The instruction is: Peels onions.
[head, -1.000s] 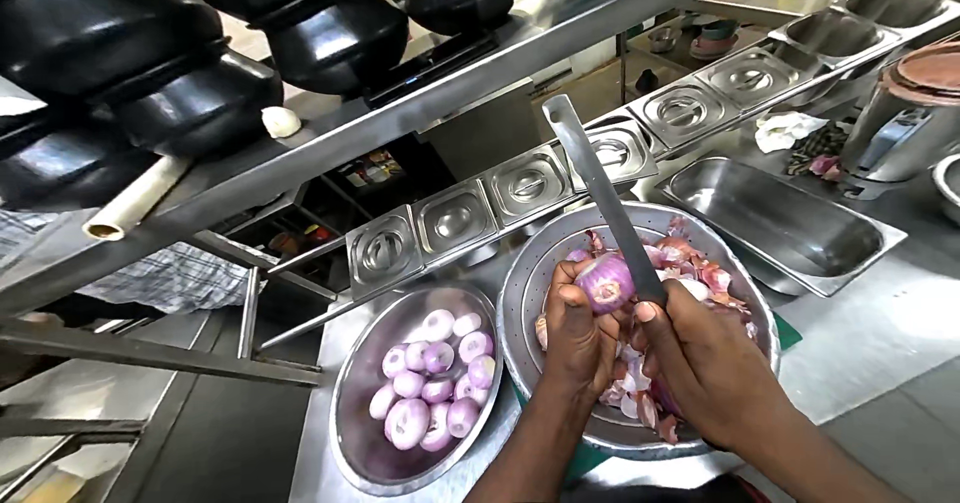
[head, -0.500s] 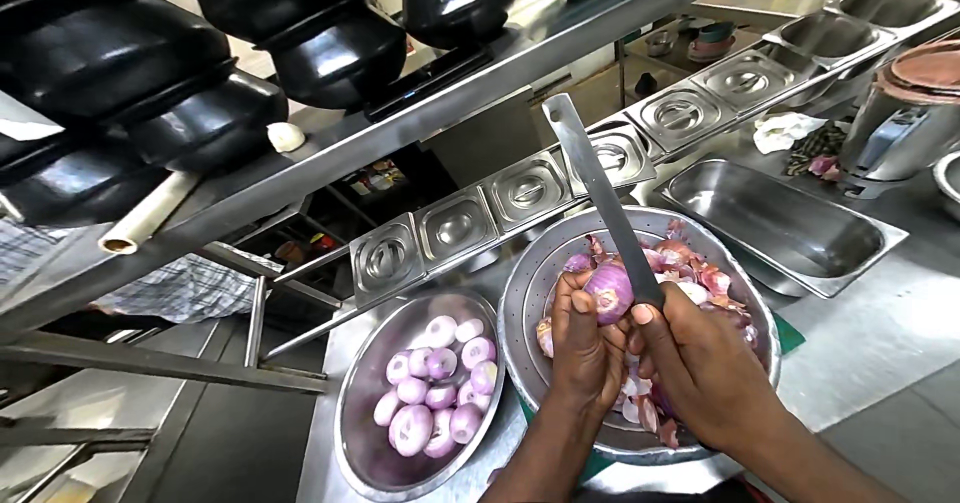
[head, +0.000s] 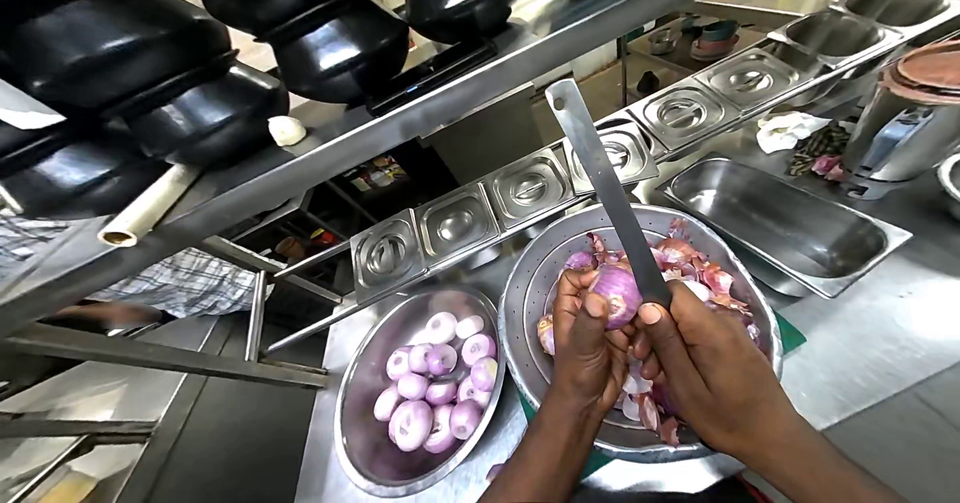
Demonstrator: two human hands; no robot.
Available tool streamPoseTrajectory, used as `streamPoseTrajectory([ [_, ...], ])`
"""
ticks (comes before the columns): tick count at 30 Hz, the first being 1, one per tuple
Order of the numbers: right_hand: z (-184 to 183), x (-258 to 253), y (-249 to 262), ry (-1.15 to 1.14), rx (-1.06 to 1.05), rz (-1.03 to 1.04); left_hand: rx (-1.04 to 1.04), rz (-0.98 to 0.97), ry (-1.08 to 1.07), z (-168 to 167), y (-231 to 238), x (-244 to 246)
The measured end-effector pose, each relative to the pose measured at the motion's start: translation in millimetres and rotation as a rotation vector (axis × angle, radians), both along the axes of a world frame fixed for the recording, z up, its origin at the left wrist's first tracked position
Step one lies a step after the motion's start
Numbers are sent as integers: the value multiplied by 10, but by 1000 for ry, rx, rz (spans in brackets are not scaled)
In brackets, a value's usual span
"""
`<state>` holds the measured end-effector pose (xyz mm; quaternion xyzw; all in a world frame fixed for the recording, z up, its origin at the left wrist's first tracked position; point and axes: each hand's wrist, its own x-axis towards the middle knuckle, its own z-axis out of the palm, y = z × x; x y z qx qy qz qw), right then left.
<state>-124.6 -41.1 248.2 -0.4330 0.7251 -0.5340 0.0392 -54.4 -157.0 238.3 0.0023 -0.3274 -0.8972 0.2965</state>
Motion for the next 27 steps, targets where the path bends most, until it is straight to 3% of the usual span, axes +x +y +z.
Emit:
streamPoseTrajectory([
  [6, -21, -46, 11, -15, 17, 48, -49, 28, -17, -1, -34, 11],
  [17, 55, -122, 58, 154, -52, 47, -377, 273, -71, 221, -136, -16],
  [27, 44, -51, 38, 250, -63, 8, -366, 261, -68, 214, -103, 4],
])
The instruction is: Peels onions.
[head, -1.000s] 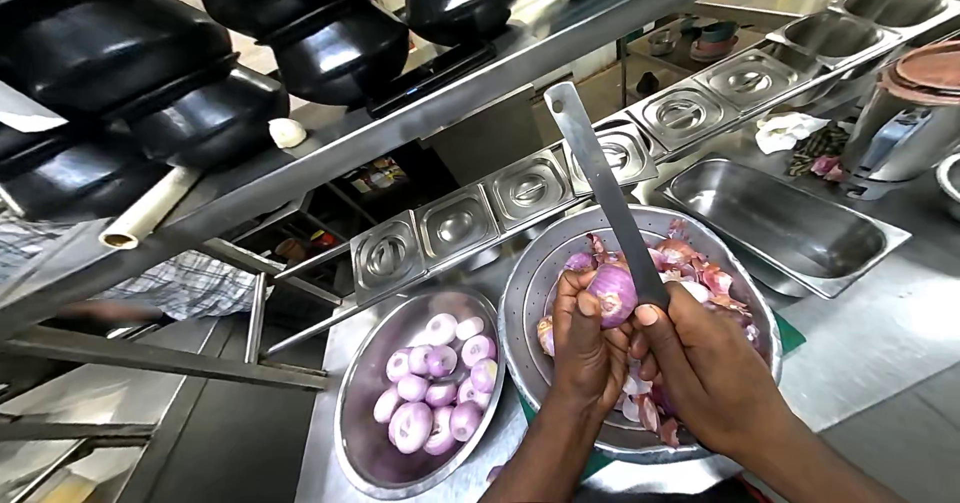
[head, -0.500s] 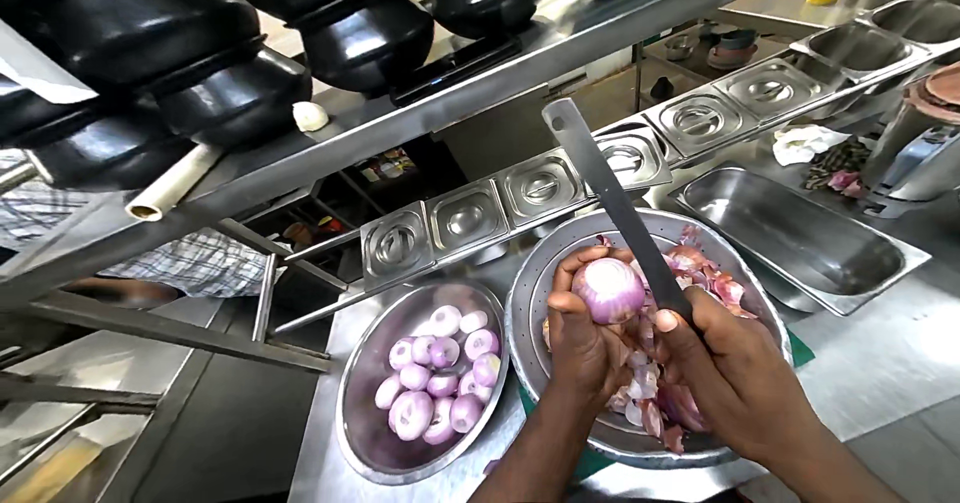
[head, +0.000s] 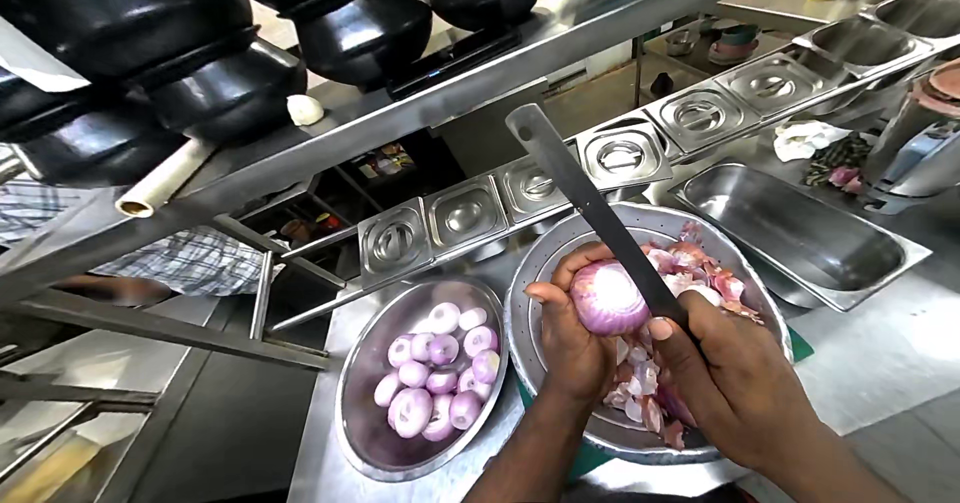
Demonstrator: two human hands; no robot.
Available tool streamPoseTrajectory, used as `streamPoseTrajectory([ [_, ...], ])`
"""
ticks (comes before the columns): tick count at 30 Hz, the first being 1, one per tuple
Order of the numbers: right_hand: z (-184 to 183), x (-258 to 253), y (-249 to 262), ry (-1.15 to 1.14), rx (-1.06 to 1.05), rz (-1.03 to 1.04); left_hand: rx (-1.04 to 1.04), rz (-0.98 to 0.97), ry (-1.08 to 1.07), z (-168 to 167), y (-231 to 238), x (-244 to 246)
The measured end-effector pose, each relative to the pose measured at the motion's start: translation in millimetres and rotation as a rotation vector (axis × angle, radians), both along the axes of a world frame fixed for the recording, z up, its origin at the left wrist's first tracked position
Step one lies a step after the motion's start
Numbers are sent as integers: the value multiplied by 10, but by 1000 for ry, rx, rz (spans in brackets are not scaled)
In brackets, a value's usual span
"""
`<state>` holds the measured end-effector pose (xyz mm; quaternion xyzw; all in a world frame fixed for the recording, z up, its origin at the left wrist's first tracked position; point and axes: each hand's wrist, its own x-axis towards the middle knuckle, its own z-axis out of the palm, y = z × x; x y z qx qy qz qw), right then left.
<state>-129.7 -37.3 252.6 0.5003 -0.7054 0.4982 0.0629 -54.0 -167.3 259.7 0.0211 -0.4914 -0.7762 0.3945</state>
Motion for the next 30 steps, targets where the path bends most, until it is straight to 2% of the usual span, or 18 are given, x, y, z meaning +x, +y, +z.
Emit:
streamPoseTrajectory([
  [8, -2, -48, 4, 55, -8, 42, 14, -22, 2, 14, -1, 3],
  [13, -34, -66, -7, 104, -56, 36, 91, -95, -90, 58, 22, 30],
  [19, -51, -115, -20, 180, -69, -19, 71, -159, -194, 129, 18, 72],
  [23, -57, -62, -62, 377, -60, -83, 94, -170, -291, 124, 10, 54],
  [26, -115, 75, -76, 521, -34, -16, 198, -98, -355, 82, -36, -28],
  [28, -156, 56, -70, 442, -7, -4, 367, -102, -320, 54, -79, -76],
  [30, -160, -93, -42, 259, 45, -52, 453, -117, -261, 2, -107, -71],
])
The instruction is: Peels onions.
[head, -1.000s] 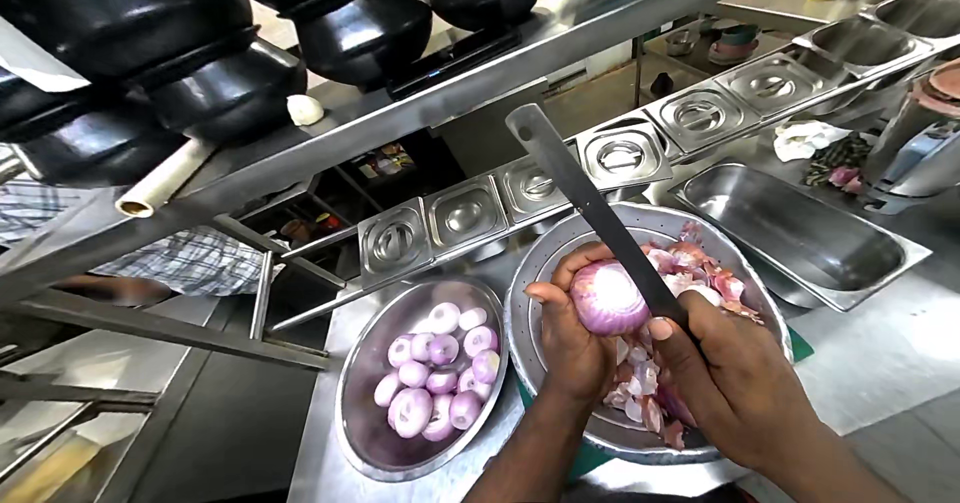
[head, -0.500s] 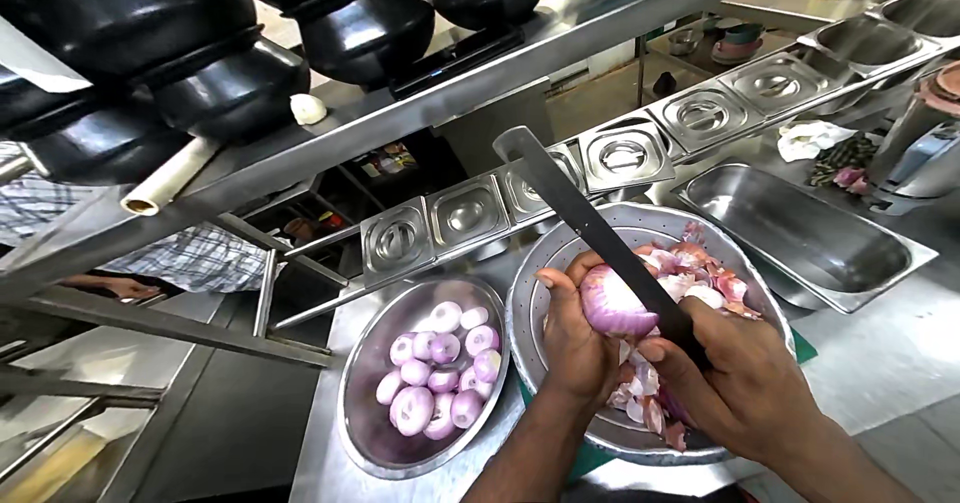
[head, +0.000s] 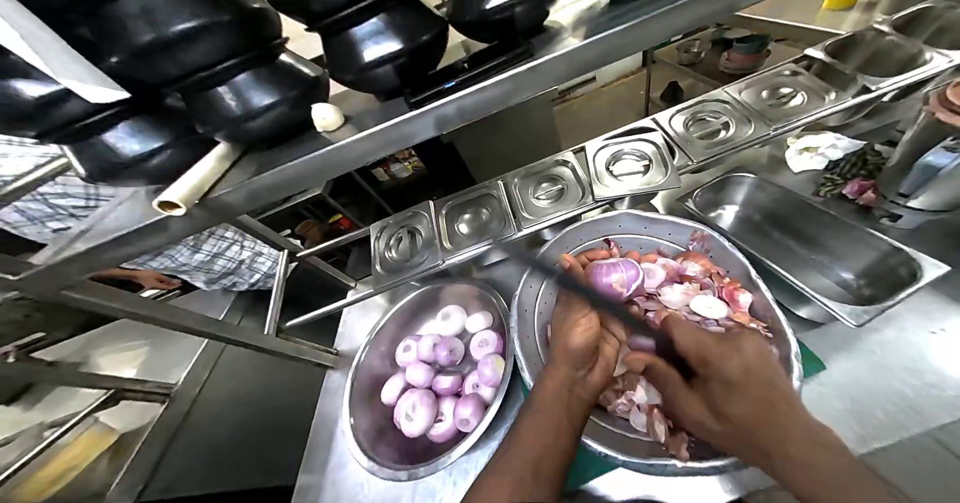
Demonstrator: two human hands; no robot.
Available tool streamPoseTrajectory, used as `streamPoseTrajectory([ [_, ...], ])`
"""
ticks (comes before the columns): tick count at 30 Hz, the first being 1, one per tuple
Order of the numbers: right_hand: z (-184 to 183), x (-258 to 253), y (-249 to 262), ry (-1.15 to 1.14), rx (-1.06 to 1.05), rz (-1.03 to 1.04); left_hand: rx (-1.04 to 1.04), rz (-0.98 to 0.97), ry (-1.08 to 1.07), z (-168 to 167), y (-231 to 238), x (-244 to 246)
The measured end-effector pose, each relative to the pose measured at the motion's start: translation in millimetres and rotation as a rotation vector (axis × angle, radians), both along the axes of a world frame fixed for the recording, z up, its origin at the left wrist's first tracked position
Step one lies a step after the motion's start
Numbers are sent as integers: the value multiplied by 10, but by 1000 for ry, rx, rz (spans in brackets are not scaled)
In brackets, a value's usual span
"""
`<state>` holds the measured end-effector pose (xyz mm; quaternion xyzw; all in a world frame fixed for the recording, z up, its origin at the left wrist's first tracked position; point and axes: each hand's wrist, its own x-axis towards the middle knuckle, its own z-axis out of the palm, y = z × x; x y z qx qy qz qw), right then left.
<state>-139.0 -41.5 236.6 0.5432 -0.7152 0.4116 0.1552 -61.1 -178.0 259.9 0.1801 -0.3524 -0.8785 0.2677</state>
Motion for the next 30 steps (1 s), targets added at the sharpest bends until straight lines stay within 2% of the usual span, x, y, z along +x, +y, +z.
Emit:
streamPoseTrajectory([
  [2, 61, -157, 21, -141, 33, -56, -16, 5, 46, -41, 1, 25],
  [7, 274, -203, 0, -399, 84, 13, -321, 42, 133, -67, 83, 14],
  [13, 287, -118, -22, -432, 90, 55, -545, 131, 187, -69, 92, 28],
  [17, 265, -71, -12, -434, 94, 139, -726, 255, 234, -94, 100, 2],
  [21, 241, -34, -37, -254, 6, 109, -774, 268, 181, -78, 116, -3],
  [24, 196, 21, -70, 86, -53, -25, -784, 232, 124, -69, 110, 12],
  [26, 134, 77, -82, 267, -45, -51, -696, 145, 106, -100, 83, 39],
  [30, -6, -22, -47, 305, -10, 56, -355, 32, 48, -98, 89, 40],
])
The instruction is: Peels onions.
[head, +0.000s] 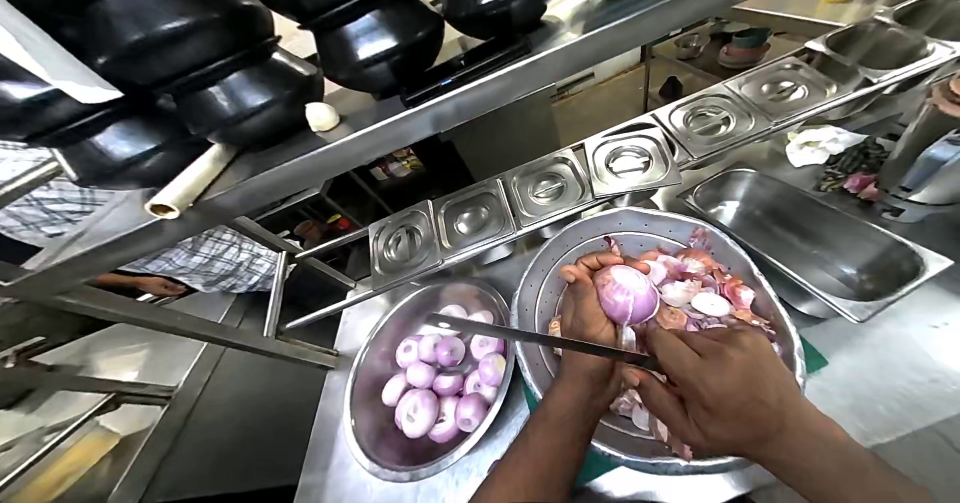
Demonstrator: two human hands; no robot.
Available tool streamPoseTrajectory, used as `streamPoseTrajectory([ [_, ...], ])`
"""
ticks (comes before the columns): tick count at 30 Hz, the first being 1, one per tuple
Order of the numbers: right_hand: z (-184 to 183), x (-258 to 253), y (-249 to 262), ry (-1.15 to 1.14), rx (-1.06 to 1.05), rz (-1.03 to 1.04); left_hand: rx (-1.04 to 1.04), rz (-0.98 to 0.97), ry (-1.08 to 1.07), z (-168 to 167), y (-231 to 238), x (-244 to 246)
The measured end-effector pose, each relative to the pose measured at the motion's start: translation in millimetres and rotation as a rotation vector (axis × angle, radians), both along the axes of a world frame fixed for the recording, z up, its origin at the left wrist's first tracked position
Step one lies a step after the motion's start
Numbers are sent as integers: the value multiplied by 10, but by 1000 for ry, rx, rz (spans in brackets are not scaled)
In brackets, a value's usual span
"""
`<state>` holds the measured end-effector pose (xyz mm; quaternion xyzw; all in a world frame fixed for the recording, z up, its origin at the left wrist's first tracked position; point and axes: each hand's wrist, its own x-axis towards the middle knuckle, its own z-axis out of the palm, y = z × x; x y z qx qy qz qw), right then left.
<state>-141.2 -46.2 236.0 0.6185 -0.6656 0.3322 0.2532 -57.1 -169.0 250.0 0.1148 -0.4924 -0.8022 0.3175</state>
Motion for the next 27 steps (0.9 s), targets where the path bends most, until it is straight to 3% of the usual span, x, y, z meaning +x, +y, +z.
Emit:
streamPoseTrajectory([
  [4, -49, -102, 84, 64, 46, 185, 403, -200, -140, 70, -40, -57],
  [6, -97, -72, 120, 116, 94, 234, 461, -251, -210, 66, -83, -89],
  [10, -141, -163, 179, -113, 63, 33, 316, -124, -249, 96, -75, -48],
  [14, 25, -392, 206, -270, 80, -127, 232, -216, -179, 93, -110, 64],
  [20, 212, -381, 104, -275, 56, -78, -92, -32, -324, 97, 4, 52],
  [27, 235, -370, 63, -284, 47, 56, -289, 49, -310, 140, 33, 94],
])
